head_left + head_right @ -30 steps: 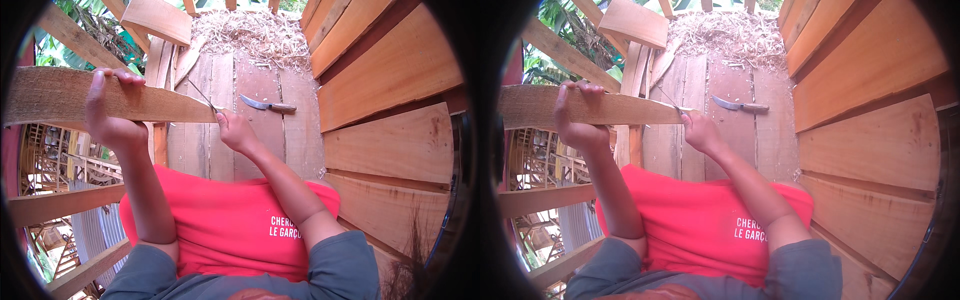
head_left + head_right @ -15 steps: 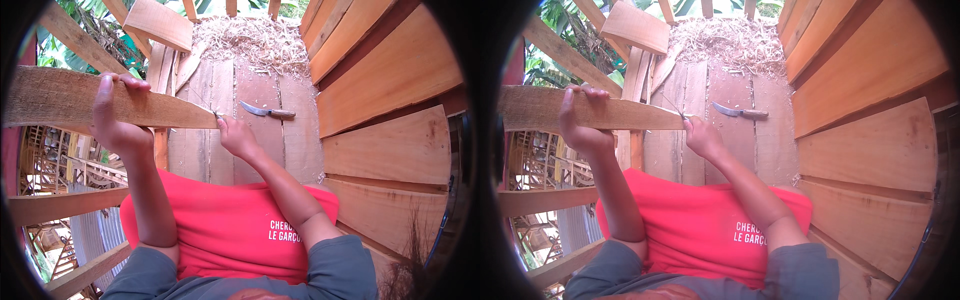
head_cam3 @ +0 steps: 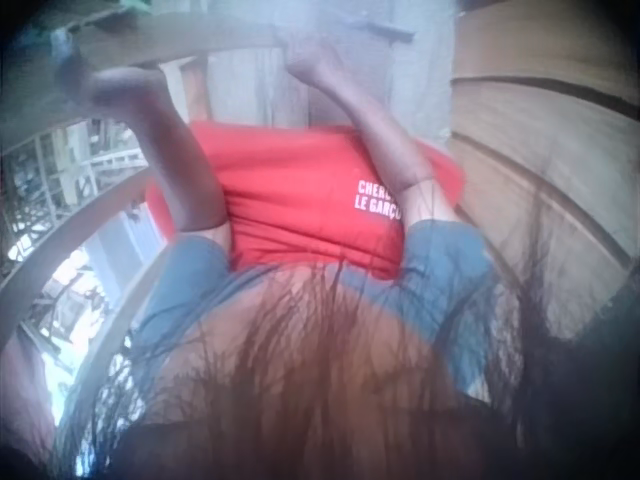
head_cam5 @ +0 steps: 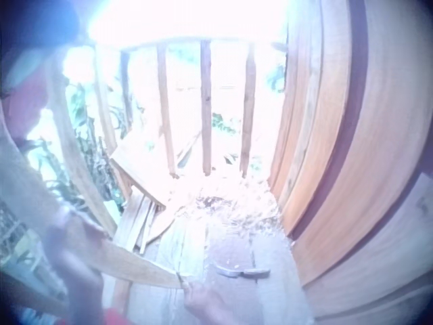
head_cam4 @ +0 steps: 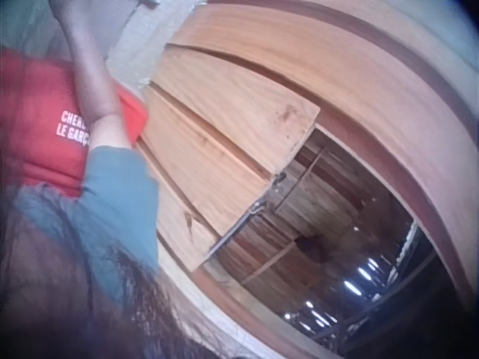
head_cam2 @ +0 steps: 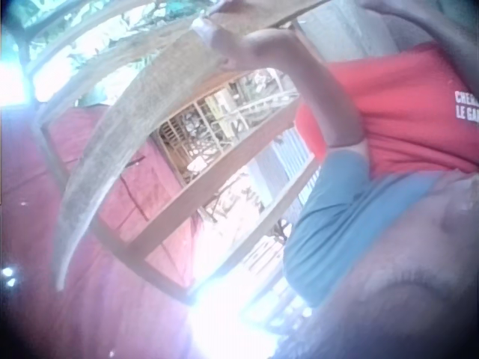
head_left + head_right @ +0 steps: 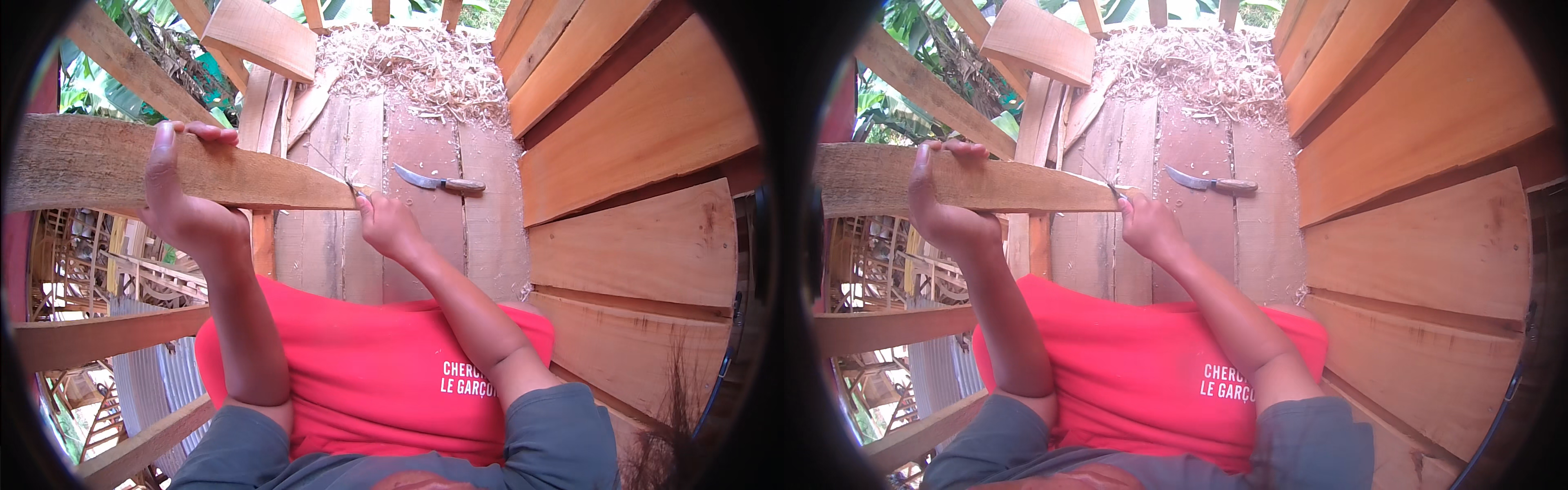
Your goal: The person carves a rectangular piece of wood using a small knife, shaving off thin layers of wood. They hold the wood in their left hand and use the knife in their right hand to shape the edges and surface. The person occasionally switches to a larger knife to scrape the wood surface.
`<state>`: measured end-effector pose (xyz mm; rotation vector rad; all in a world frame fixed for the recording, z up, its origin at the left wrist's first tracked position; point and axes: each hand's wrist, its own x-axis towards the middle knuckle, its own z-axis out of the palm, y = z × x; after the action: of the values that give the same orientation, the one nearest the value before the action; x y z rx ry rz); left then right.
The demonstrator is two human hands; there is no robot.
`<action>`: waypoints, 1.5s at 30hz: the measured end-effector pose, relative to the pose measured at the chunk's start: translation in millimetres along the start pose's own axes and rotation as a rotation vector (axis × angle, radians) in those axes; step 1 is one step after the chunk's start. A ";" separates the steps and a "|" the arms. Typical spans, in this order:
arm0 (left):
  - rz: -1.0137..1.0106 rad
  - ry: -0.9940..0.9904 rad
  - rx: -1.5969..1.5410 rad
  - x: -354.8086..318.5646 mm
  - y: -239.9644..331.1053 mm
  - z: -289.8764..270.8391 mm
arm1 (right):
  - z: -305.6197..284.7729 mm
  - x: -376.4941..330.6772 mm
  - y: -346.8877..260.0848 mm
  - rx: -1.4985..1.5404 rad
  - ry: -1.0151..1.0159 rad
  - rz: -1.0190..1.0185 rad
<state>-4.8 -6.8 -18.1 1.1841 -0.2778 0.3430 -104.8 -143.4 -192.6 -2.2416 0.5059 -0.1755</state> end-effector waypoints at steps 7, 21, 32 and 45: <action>-0.019 -0.064 -0.048 -2.3 1.2 1.1 | 18.1 8.9 36.3 -0.002 0.056 -0.043; 0.004 -0.109 -0.039 -3.3 2.0 -1.3 | 17.3 9.6 29.0 -0.071 -0.048 0.091; -0.002 -0.122 -0.103 3.0 1.6 -1.4 | 0.2 22.4 46.3 -0.156 -0.253 0.253; -0.071 -0.377 -0.321 7.1 0.2 -14.8 | 7.0 21.4 45.2 -0.078 -0.116 0.118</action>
<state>2.1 7.9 -20.4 0.9320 -0.5944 0.0063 -96.8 -174.0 -232.1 -2.2741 0.5888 0.0358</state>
